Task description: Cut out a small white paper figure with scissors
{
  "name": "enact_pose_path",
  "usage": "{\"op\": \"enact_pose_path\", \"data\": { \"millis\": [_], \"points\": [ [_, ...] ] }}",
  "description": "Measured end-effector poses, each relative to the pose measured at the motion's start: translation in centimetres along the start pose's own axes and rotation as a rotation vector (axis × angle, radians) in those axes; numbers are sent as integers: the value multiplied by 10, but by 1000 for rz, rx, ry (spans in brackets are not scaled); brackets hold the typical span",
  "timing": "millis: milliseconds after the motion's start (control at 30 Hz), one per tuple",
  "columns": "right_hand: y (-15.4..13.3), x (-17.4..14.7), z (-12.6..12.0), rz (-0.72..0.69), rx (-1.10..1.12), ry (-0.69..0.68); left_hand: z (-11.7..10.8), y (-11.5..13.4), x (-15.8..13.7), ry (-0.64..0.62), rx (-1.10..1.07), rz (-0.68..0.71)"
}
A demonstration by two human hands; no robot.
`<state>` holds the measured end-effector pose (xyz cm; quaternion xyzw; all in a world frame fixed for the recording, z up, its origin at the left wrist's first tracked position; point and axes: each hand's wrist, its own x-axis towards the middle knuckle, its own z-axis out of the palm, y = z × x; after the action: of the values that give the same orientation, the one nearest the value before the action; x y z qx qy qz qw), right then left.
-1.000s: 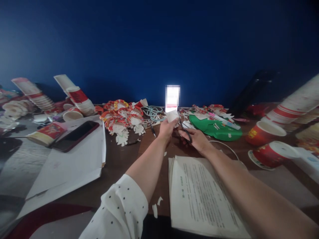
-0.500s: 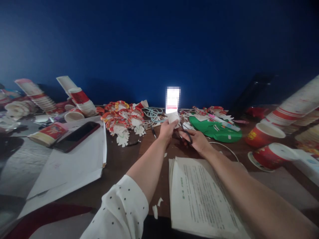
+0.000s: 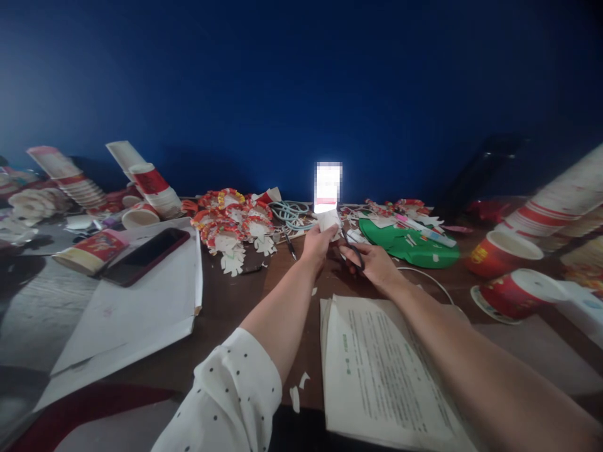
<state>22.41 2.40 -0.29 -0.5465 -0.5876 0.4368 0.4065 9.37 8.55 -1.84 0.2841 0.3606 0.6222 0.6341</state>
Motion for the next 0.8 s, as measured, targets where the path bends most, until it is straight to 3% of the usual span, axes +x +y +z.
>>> {"op": "enact_pose_path", "data": {
  "millis": [800],
  "points": [
    [5,1,0,-54,-70,-18,-3,-5,6,21,51,-6]
  ]
}}
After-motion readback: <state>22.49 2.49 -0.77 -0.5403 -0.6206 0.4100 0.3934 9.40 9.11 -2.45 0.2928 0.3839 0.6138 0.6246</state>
